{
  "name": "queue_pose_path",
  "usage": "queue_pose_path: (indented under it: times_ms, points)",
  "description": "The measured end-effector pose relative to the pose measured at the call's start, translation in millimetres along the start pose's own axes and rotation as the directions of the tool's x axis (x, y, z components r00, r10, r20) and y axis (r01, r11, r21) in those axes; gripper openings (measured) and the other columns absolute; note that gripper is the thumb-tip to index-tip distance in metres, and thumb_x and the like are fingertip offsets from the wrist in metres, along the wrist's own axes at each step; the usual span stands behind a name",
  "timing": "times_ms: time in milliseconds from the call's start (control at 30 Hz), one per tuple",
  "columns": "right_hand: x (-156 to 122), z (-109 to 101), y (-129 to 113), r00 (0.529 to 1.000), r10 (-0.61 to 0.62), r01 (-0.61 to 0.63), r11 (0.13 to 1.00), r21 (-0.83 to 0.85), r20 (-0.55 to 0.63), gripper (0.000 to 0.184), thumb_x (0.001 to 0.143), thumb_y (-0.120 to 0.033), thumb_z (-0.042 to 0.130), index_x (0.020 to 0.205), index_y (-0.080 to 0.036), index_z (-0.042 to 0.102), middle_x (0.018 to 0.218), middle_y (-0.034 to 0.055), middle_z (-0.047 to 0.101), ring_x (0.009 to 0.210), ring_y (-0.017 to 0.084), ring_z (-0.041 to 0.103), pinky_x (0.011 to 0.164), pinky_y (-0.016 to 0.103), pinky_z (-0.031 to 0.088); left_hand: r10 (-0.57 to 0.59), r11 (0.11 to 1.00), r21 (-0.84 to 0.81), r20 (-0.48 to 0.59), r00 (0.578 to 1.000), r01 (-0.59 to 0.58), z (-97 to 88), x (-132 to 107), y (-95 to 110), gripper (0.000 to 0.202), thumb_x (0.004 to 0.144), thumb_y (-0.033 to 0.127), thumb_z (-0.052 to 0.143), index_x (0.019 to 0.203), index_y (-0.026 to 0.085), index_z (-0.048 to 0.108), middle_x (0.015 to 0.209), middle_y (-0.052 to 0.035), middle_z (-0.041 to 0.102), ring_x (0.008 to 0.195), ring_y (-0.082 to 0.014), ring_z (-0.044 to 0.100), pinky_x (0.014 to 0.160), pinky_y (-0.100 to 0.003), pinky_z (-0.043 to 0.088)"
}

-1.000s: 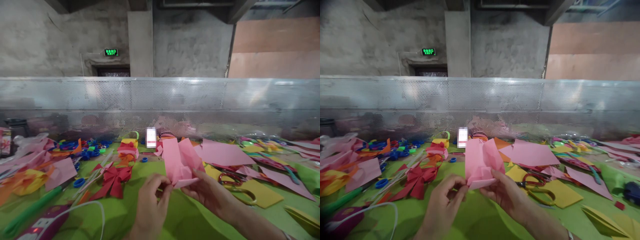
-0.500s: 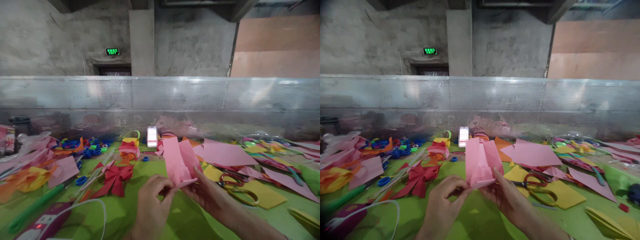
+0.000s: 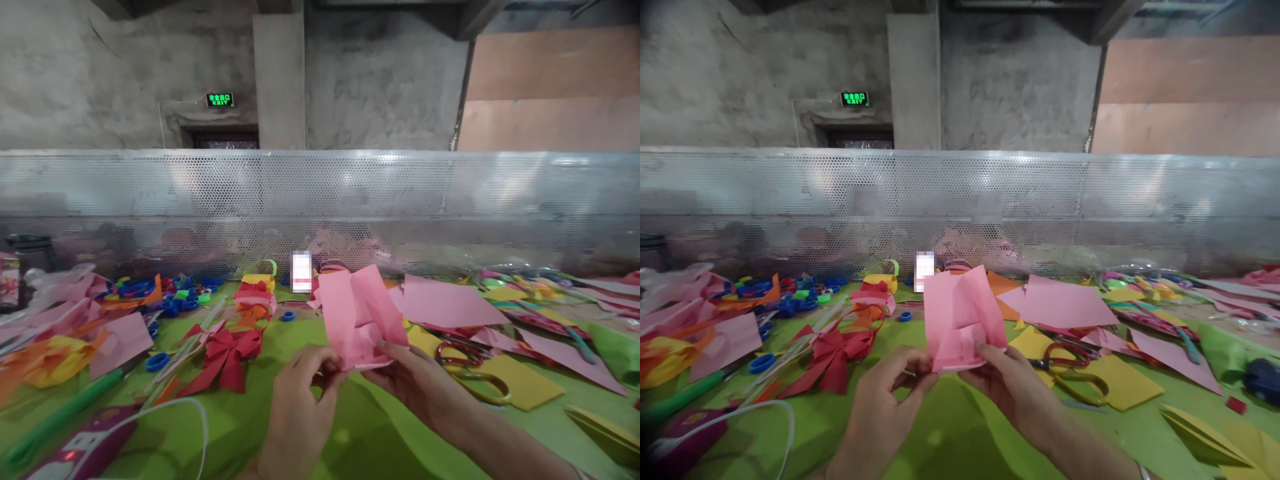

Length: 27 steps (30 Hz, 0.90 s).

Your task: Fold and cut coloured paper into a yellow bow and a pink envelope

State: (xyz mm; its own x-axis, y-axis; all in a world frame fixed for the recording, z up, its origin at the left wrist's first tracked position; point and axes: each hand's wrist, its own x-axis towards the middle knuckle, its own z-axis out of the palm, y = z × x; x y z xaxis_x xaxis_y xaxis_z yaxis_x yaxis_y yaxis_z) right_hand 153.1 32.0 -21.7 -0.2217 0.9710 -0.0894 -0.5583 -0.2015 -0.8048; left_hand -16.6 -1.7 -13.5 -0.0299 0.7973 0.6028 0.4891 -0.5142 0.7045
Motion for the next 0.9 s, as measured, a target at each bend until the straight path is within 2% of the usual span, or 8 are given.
queue_pose_path:
  times_ms: [233,367,467,567,633,733,800,900]
  points:
    - [-5,3,2,0.997,-0.073,0.073,0.997,0.000,-0.020,0.022,0.052,-0.016,0.080,0.071,-0.014,0.068,0.077,0.0039,0.071,0.072,0.015,0.064,0.073,0.024,0.054,0.112,0.993,0.034,0.007,0.994,-0.112,-0.5,1,-1,0.013,0.067,0.010,0.060,0.062,0.021,0.064,0.069,-0.0011,0.066,0.065,-0.0141,0.062,0.060,-0.022,0.050]
    - [-6,7,7,0.999,0.000,0.002,0.999,0.049,-0.045,0.022,0.052,-0.012,0.078,0.070,-0.014,0.067,0.076,0.0034,0.071,0.067,0.014,0.064,0.068,0.024,0.055,0.154,0.986,0.071,-0.047,0.987,-0.151,-1.6,2,0,0.015,0.065,0.008,0.057,0.062,0.021,0.065,0.069,-0.0018,0.065,0.066,-0.0148,0.062,0.062,-0.023,0.050]
    - [-6,7,8,0.995,0.021,-0.017,0.999,0.043,-0.097,0.021,0.050,-0.013,0.079,0.067,-0.014,0.066,0.072,0.0026,0.070,0.063,0.014,0.064,0.064,0.024,0.055,0.038,0.999,-0.032,-0.034,0.999,-0.039,-0.3,3,0,0.012,0.065,0.011,0.057,0.063,0.020,0.065,0.072,-0.0034,0.064,0.068,-0.0156,0.062,0.062,-0.024,0.051]
    - [-5,4,7,0.995,-0.069,0.066,0.997,-0.046,-0.072,0.026,0.053,-0.016,0.080,0.075,-0.014,0.067,0.079,0.0029,0.071,0.070,0.015,0.065,0.068,0.024,0.055,-0.170,0.939,-0.287,0.085,0.982,0.188,2.8,3,-1,0.005,0.066,0.020,0.062,0.065,0.019,0.066,0.076,-0.0042,0.064,0.070,-0.0157,0.062,0.062,-0.024,0.052]
    - [-4,2,6,0.990,-0.138,0.135,0.985,-0.105,-0.019,0.026,0.058,-0.018,0.078,0.082,-0.016,0.068,0.087,0.0035,0.071,0.080,0.017,0.065,0.076,0.025,0.053,-0.334,0.802,-0.449,0.207,0.920,0.393,4.8,3,-2,0.013,0.063,0.029,0.069,0.063,0.017,0.064,0.069,-0.0024,0.064,0.065,-0.0140,0.061,0.061,-0.024,0.052]
    - [-3,0,8,0.982,-0.188,0.190,0.974,-0.122,0.024,0.028,0.061,-0.018,0.076,0.088,-0.018,0.067,0.096,0.0026,0.070,0.089,0.019,0.063,0.082,0.027,0.051,-0.524,0.497,-0.588,0.382,0.761,0.638,6.7,2,-3,0.030,0.052,0.037,0.080,0.064,0.016,0.063,0.057,0.0013,0.062,0.053,-0.0094,0.056,0.053,-0.021,0.050]
    - [-2,-2,8,0.985,-0.172,0.171,0.979,-0.107,0.003,0.032,0.060,-0.018,0.076,0.090,-0.019,0.066,0.098,0.0025,0.069,0.088,0.018,0.063,0.079,0.027,0.051,-0.577,0.334,-0.624,0.458,0.677,0.707,7.5,2,-2,0.038,0.044,0.035,0.085,0.067,0.014,0.064,0.055,0.0012,0.062,0.048,-0.0068,0.054,0.050,-0.017,0.048]
    - [-3,-3,8,0.994,-0.069,0.055,0.985,-0.164,-0.080,0.026,0.059,-0.026,0.077,0.079,-0.015,0.065,0.073,0.0026,0.069,0.062,0.013,0.061,0.053,0.020,0.049,-0.577,0.250,-0.626,0.516,0.633,0.739,8.3,2,-1,0.041,0.039,0.031,0.088,0.067,0.011,0.066,0.053,-0.0007,0.063,0.045,-0.0052,0.053,0.048,-0.015,0.047]
